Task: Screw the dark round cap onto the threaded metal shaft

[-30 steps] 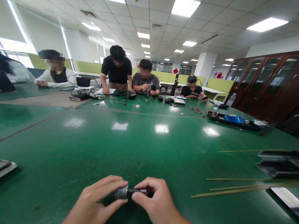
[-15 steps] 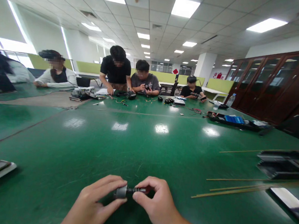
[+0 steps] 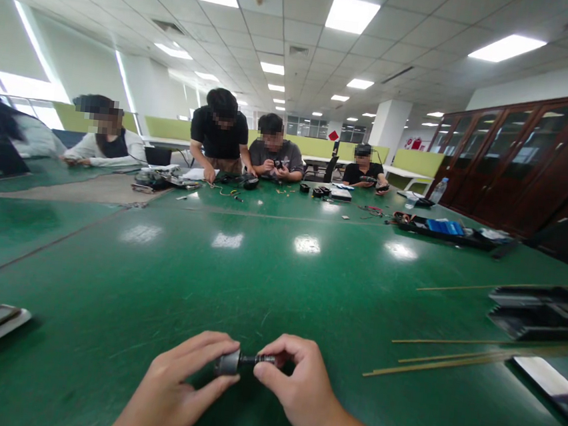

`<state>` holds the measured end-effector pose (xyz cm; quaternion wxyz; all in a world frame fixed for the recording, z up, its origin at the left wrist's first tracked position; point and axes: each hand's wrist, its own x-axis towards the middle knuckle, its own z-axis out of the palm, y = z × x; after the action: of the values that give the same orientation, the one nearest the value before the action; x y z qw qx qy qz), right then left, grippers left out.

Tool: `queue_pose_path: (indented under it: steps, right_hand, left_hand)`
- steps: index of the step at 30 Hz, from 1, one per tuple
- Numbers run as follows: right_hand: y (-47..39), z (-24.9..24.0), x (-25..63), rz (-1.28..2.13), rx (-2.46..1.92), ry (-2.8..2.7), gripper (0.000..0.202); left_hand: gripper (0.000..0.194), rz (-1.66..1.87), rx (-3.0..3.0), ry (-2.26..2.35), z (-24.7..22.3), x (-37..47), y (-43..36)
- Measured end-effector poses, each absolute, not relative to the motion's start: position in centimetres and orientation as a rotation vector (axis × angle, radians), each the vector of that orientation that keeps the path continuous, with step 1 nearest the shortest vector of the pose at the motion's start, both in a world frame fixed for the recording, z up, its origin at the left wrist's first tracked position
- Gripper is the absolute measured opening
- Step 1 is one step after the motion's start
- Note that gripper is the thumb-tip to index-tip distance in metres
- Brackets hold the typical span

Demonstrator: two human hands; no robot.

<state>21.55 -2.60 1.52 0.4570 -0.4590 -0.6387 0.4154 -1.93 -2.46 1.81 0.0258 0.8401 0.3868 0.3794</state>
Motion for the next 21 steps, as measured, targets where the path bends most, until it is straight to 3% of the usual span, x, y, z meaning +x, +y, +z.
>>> queue_pose_path:
  steps: [21]
  right_hand:
    - [-2.45,1.48,21.61,0.996,-1.126,-1.557,0.01]
  left_hand:
    - [0.032,1.189,2.616,1.222,2.05,-1.96,-2.32]
